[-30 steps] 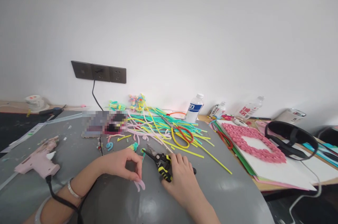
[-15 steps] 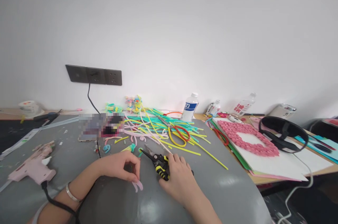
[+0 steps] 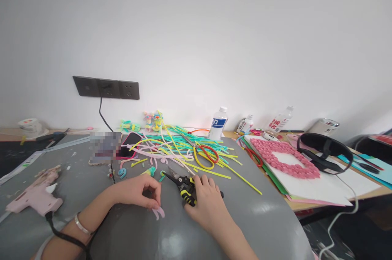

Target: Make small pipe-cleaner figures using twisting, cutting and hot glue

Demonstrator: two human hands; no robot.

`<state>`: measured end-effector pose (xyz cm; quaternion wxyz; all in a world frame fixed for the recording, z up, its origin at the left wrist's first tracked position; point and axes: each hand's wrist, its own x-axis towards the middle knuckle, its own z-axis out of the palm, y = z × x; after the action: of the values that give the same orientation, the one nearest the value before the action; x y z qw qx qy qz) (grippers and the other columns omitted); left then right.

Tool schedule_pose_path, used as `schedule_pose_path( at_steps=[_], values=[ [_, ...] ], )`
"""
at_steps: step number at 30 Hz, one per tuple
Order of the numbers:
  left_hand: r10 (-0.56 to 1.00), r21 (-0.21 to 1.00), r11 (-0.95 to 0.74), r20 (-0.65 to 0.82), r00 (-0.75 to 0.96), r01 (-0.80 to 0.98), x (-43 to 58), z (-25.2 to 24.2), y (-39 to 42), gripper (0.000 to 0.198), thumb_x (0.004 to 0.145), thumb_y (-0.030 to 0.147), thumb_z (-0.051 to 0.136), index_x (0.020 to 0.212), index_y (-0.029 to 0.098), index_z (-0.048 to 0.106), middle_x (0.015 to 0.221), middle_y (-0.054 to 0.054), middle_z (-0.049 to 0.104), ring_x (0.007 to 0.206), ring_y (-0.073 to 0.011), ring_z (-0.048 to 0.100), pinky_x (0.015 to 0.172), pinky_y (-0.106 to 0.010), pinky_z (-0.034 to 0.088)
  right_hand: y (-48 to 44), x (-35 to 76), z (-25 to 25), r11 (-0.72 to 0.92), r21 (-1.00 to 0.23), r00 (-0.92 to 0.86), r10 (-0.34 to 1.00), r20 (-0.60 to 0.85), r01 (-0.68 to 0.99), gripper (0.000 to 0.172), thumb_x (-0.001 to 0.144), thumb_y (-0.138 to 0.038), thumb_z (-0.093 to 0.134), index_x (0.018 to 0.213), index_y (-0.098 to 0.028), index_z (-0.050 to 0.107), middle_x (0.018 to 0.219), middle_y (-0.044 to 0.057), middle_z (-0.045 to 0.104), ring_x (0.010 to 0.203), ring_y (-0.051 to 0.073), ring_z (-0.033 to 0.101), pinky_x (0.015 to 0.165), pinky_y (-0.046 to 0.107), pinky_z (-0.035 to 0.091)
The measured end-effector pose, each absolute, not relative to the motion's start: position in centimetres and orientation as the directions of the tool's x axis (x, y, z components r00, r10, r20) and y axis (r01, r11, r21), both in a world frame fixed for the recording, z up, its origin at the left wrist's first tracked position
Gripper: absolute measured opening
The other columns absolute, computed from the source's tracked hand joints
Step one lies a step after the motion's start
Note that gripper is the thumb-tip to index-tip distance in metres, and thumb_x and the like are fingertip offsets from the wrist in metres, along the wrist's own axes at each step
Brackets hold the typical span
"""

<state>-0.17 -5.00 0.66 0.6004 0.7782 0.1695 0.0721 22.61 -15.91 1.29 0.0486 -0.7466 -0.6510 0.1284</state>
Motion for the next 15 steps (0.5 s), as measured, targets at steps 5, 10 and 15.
schedule_pose_path(
  at_steps=[5, 10, 15],
  values=[
    [0.336, 0.963, -0.194, -0.116, 0.935, 0.189, -0.3, 0.5, -4.9, 0.028, 0.078, 0.048, 0.075, 0.079, 0.02, 0.075, 0.075, -0.003, 0.073, 0.069, -0.0163, 0.066, 0.069, -0.027, 0.05, -15.8, 24.0, 2.8, -0.077, -0.409, -0.016, 0.975, -0.221, 0.909, 0.042, 0.072, -0.02, 0.055, 0.114, -0.016, 0.062, 0.106, 0.011, 0.059, 0.099, 0.027, 0.06, 0.087, 0.036, 0.045],
    [0.337, 0.961, -0.214, -0.094, 0.937, 0.173, -0.1, 0.1, -5.0, 0.026, 0.079, 0.045, 0.075, 0.079, 0.019, 0.075, 0.076, -0.003, 0.073, 0.071, -0.0159, 0.066, 0.07, -0.026, 0.05, -15.1, 24.6, 4.1, -0.065, -0.411, -0.074, 0.947, -0.313, 0.909, 0.043, 0.076, -0.026, 0.055, 0.116, -0.015, 0.064, 0.11, 0.012, 0.06, 0.102, 0.029, 0.062, 0.088, 0.038, 0.046],
    [0.454, 0.981, -0.181, 0.151, 0.878, -0.074, -0.4, 0.6, -4.7, 0.024, 0.077, 0.04, 0.08, 0.074, 0.017, 0.074, 0.062, 0.0, 0.07, 0.059, -0.0119, 0.065, 0.1, -0.038, 0.046, -15.3, 23.2, 3.7, -0.048, -0.298, -0.037, 0.961, -0.274, 0.953, 0.058, 0.073, -0.025, 0.058, 0.13, -0.01, 0.058, 0.119, 0.017, 0.056, 0.113, 0.034, 0.056, 0.097, 0.043, 0.043]
  ],
)
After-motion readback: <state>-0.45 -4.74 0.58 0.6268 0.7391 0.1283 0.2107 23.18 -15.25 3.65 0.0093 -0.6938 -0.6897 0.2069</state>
